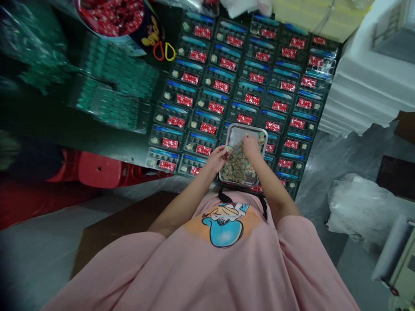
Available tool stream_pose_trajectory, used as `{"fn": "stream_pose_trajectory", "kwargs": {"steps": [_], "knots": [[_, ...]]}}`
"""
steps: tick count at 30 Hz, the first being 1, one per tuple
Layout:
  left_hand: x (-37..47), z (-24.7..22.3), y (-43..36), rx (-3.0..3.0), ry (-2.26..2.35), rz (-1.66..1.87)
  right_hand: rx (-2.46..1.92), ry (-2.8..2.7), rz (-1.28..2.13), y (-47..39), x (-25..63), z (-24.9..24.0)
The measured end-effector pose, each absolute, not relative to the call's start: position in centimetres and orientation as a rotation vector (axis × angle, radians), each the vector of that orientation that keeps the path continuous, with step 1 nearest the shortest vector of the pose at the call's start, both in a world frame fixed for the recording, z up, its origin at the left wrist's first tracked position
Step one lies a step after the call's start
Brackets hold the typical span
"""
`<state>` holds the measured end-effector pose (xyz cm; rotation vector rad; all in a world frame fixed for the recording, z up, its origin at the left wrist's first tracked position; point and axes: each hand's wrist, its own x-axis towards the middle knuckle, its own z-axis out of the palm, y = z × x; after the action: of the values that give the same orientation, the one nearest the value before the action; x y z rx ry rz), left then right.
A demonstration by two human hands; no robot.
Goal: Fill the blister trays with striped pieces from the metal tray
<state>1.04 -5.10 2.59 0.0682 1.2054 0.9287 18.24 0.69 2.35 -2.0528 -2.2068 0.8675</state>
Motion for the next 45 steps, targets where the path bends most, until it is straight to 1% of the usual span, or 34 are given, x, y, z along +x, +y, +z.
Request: {"fn": "stream_pose_trajectory", "kwargs": {"steps": [3,8,11,19,27,30,35,38,41,45], "knots": [[0.8,2.4,-5.1,0.066,1.191,0.931,-1.978,-2.169,0.942,0.7,19.0,2.2],[0.6,2.1,-4.9,0.046,1.159,0.944,-1.968,-1.956,1.115,1.2,20.6,1.7],[0.4,2.1,-4.8,0.053,1.138,0.937,-1.968,-2.047,1.181,1.6,20.7,1.7],[0.3,2.4,-4.6,0.063,1.109,0.932,-2.093,-2.393,0.997,1.5,18.7,2.4],[0.3,2.5,-4.6,0.05,1.075,0.916,-1.944,-2.435,0.888,0.7,18.9,3.1],[0.2,2.7,-4.7,0.041,1.043,0.911,-1.888,-2.228,1.009,0.3,19.0,3.1],[0.3,3.0,-4.9,0.027,1.025,0.897,-1.677,-1.651,1.419,-0.8,17.9,3.1],[0.4,2.9,-5.0,0.028,1.047,0.888,-1.551,-1.413,1.588,-1.4,17.0,3.2],[0.4,2.6,-5.0,0.034,1.051,0.884,-1.482,-1.354,1.654,-1.8,16.6,3.5],[0.1,2.4,-5.2,0.044,1.062,0.876,-1.47,-1.407,1.647,-2.2,16.7,3.6]]}}
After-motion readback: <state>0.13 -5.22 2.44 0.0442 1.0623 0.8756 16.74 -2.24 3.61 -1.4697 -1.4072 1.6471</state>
